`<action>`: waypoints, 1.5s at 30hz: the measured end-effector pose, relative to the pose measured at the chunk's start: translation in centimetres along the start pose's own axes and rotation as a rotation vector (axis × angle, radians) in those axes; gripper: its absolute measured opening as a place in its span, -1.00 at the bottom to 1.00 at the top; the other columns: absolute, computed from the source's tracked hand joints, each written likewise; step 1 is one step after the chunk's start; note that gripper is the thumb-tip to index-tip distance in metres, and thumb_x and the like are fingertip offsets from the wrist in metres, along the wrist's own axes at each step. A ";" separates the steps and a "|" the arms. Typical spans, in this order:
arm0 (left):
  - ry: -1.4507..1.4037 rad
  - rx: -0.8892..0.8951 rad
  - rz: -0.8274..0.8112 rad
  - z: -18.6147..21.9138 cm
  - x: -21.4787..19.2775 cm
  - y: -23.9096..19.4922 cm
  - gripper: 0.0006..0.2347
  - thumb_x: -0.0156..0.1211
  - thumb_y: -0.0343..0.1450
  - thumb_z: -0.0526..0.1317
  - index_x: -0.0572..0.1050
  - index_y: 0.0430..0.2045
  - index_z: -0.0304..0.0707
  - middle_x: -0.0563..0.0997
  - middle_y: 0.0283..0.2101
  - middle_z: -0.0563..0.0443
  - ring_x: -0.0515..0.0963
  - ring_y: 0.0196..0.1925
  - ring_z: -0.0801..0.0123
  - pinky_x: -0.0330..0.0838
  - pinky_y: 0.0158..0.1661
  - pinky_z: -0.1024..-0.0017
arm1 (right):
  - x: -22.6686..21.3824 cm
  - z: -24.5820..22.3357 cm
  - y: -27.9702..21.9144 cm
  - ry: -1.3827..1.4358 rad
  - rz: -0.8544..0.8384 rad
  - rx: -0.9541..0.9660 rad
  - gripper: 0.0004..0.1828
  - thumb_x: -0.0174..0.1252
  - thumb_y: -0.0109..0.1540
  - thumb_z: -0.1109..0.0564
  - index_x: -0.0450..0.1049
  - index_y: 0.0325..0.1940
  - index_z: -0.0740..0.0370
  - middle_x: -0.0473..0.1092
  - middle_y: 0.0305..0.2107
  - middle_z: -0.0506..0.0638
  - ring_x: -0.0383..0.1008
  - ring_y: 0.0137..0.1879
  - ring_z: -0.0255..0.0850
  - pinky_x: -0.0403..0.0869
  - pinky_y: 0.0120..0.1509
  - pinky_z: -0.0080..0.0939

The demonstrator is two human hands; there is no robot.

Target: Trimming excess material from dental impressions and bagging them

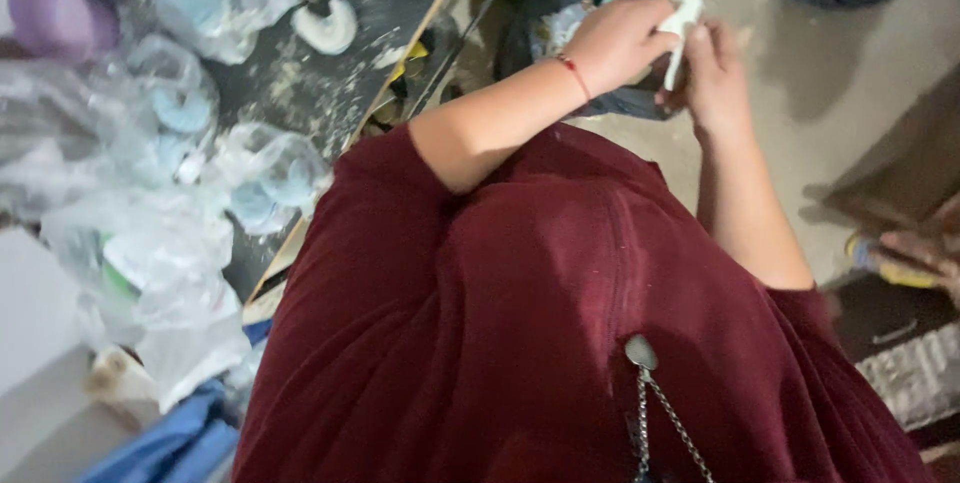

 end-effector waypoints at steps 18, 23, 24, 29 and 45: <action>0.109 -0.276 0.060 -6.2 -16.3 -11.5 -0.85 0.16 0.47 -0.17 0.65 -0.20 -0.05 0.72 -0.19 0.00 0.64 -0.09 0.11 0.53 -0.19 0.12 | 10.8 -6.9 10.1 -0.724 -0.162 -0.583 -0.85 0.10 0.42 0.10 0.44 0.04 0.17 0.54 -0.29 0.04 0.55 -0.15 -0.08 0.41 -0.04 0.00; 0.261 -0.425 0.417 -12.1 -23.2 -19.7 -0.93 0.24 0.34 -0.29 0.50 -0.40 -0.06 0.53 -0.54 -0.05 0.57 -0.43 0.06 0.38 -0.48 0.10 | 24.3 -12.2 13.9 -0.657 -0.509 -0.544 -0.91 0.05 0.47 0.12 0.33 -0.08 0.15 0.43 -0.50 0.00 0.38 -0.41 -0.23 0.33 -0.26 -0.13; 0.314 -0.594 0.449 -12.7 -25.3 -21.0 -0.87 0.15 0.28 -0.33 0.43 -0.71 -0.13 0.41 -0.69 0.01 0.51 -0.62 0.17 0.28 -0.65 0.17 | 27.2 -12.8 14.5 -0.575 -0.568 -0.467 -0.80 0.02 0.44 0.21 0.35 -0.29 0.07 0.36 -0.60 -0.05 0.28 -0.53 -0.33 0.27 -0.37 -0.27; 0.360 -0.639 0.489 -14.7 -29.1 -25.3 -0.93 0.20 0.27 -0.30 0.44 -0.62 -0.12 0.44 -0.60 -0.02 0.52 -0.56 0.10 0.32 -0.60 0.13 | 34.8 -9.6 22.6 -0.574 -0.624 -0.392 -0.67 0.08 0.49 0.14 0.30 -0.38 0.10 0.25 -0.57 0.01 0.13 -0.52 -0.30 0.08 -0.37 -0.17; 0.492 -0.604 0.463 -18.9 -28.9 -27.3 -0.71 0.43 0.23 -0.18 0.48 -0.25 -0.08 0.56 -0.25 -0.14 0.56 -0.29 -0.20 0.45 -0.38 -0.04 | 35.8 -8.5 7.2 -0.817 -0.877 -1.299 -0.45 0.55 0.18 0.17 0.46 0.16 0.32 0.50 -0.04 0.18 0.41 0.09 0.14 0.40 0.18 0.04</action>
Point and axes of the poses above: each hand's wrist, its own y-axis towards the middle knuckle, its own x-axis out of the palm, z = x × y, the point moved 1 cm from there along y, towards the middle knuckle
